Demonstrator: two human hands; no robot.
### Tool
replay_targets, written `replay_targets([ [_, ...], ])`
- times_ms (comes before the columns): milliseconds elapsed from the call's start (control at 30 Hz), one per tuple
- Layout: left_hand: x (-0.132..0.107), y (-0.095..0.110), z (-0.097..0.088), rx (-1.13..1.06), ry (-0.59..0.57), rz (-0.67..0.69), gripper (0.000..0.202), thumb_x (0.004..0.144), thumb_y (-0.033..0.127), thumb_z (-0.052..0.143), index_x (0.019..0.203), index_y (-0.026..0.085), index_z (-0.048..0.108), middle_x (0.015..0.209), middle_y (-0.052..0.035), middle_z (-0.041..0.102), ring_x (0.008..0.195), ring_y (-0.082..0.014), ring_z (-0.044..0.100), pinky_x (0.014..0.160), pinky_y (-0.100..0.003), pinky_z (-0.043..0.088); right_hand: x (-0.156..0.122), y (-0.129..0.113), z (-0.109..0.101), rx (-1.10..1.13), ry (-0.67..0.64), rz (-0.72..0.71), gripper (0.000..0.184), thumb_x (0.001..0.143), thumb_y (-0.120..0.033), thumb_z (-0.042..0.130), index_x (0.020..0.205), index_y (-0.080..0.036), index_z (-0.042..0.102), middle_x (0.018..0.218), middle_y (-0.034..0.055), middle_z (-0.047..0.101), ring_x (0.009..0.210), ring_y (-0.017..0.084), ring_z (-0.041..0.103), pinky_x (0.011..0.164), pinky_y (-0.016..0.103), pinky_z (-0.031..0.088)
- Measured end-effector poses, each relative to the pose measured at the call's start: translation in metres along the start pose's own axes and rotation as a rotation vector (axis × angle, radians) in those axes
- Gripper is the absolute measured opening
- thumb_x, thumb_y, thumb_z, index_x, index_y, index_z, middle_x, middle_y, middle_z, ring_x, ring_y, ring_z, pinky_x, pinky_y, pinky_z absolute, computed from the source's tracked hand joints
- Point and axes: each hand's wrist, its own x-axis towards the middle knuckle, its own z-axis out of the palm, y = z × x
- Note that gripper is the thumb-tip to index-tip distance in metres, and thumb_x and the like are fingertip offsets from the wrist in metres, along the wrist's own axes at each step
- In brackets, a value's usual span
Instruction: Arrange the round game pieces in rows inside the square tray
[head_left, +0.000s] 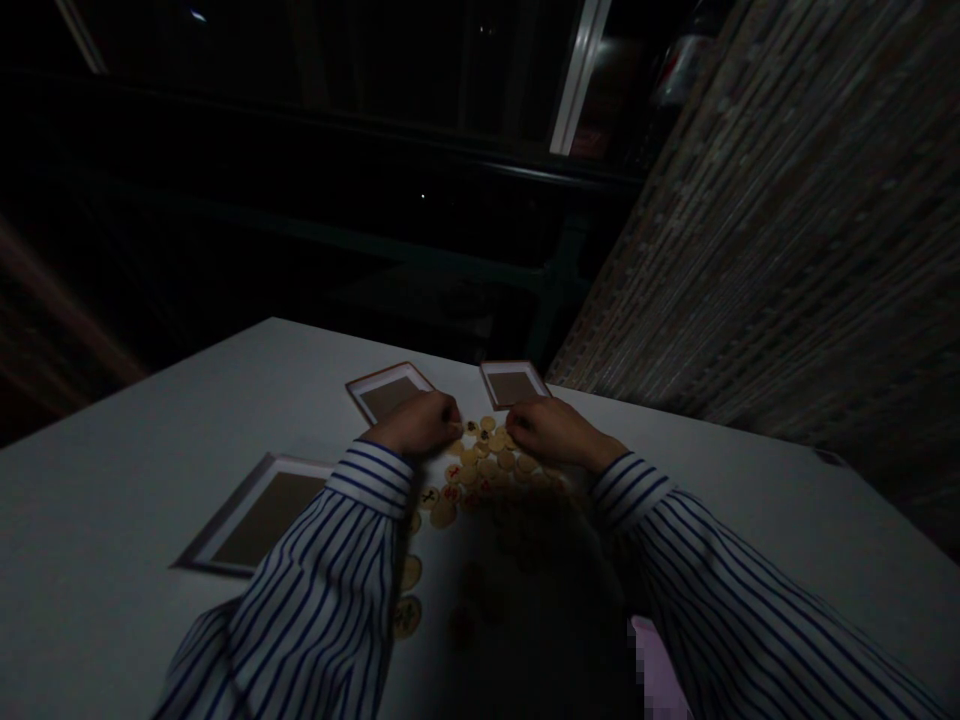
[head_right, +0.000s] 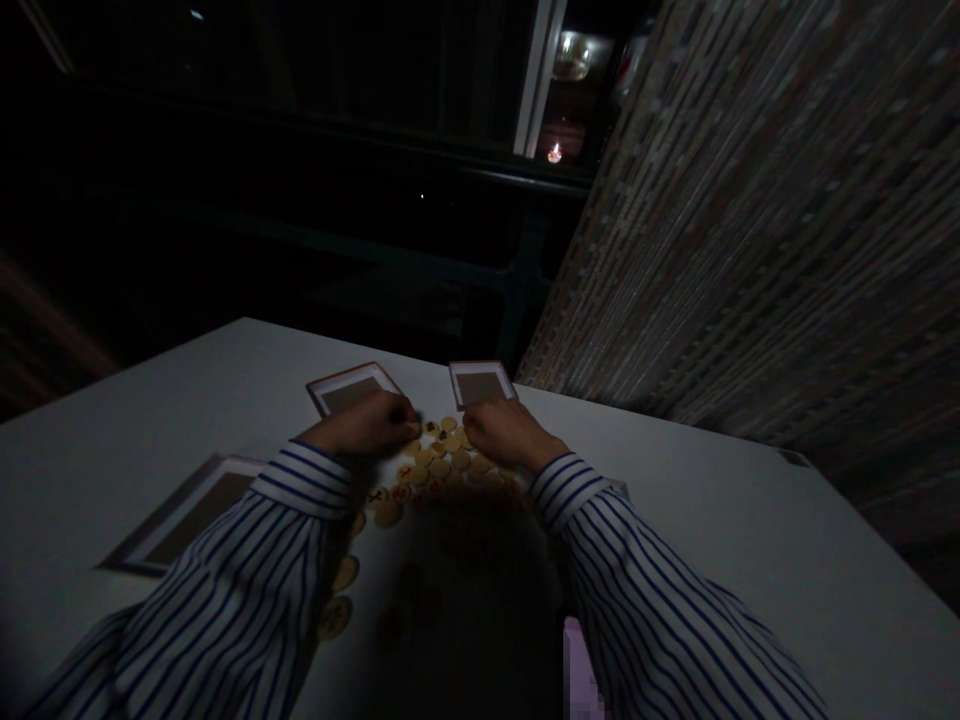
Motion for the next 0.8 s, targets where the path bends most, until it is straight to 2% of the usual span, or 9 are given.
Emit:
replay_targets([
  [167, 0.000, -0.009, -0.001, 0.017, -0.008, -0.008, 0.021, 0.074, 0.033, 0.053, 0.083, 0.018, 0.065, 0.081, -0.0053, 0.068, 0.071, -0.0161, 0.060, 0.061, -0.024, 0.040, 0.000, -0.003, -0.002, 0.015, -0.028, -0.016, 0.022, 0.082, -0.026, 0.045, 0.093, -0.021, 0.064, 0.095, 0.0054, 0.067, 0.090, 0.017, 0.059, 0.077, 0.023, 0.036],
  [500, -0.002, -0.003, 0.001, 0.163, -0.037, -0.038, 0.021, 0.075, 0.029, 0.051, 0.085, 0.017, 0.066, 0.080, -0.0079, 0.067, 0.074, -0.0175, 0.061, 0.066, -0.025, 0.041, 0.001, -0.012, -0.005, 0.021, -0.023, -0.053, 0.022, 0.083, -0.027, 0.045, 0.092, -0.019, 0.064, 0.094, 0.0066, 0.067, 0.087, 0.018, 0.059, 0.074, 0.025, 0.037],
  [800, -0.004, 0.001, 0.002, 0.163, -0.026, -0.046, 0.021, 0.075, 0.026, 0.048, 0.082, 0.016, 0.066, 0.078, -0.0089, 0.067, 0.074, -0.0181, 0.061, 0.064, -0.025, 0.041, 0.003, -0.015, -0.005, 0.048, -0.041, -0.119, 0.021, 0.080, -0.023, 0.048, 0.091, -0.020, 0.065, 0.093, 0.0044, 0.067, 0.086, 0.017, 0.059, 0.072, 0.024, 0.036],
])
